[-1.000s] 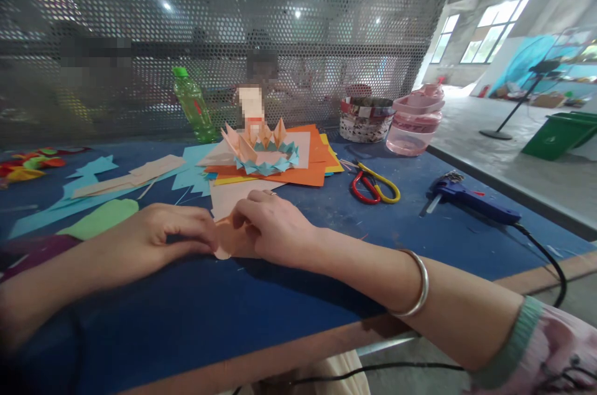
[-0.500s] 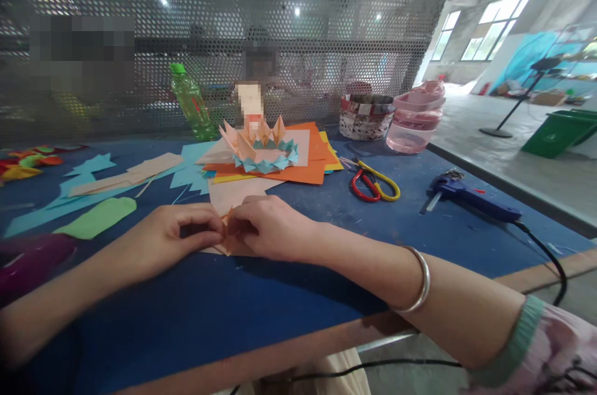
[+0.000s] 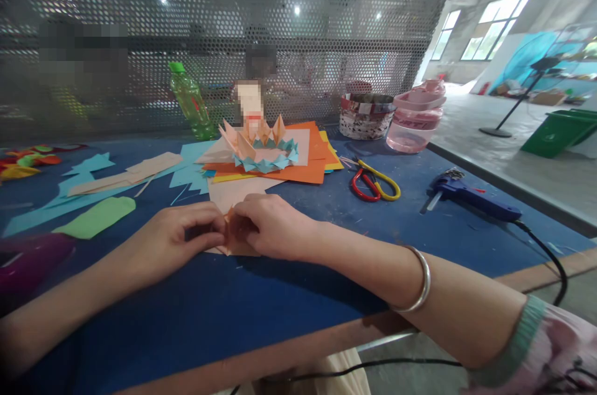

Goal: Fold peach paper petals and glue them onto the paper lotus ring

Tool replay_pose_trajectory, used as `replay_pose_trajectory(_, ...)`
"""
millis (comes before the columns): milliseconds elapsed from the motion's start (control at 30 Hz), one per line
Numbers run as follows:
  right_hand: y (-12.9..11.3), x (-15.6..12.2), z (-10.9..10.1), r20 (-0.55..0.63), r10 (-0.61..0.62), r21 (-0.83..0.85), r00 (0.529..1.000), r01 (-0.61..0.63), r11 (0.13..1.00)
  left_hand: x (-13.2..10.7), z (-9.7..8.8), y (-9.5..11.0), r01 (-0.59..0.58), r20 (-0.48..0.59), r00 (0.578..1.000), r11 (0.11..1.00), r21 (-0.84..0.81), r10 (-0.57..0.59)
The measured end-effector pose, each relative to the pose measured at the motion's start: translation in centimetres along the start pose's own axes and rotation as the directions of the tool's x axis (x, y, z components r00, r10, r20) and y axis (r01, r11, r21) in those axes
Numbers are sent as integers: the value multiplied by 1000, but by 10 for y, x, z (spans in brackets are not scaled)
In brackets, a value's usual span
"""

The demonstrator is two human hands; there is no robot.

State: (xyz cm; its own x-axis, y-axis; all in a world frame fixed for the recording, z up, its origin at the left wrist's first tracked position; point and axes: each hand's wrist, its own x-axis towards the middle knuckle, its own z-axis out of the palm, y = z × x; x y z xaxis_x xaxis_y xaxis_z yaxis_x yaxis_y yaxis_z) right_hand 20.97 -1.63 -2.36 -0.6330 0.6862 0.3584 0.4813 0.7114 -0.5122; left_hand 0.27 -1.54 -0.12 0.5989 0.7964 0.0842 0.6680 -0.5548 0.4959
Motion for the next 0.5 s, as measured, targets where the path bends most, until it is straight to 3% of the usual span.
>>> replay_pose_trajectory(500, 0, 0, 0, 4, 8, 27, 1000, -8, 1000, 1, 2, 0, -58, -22, 998, 998, 35, 59)
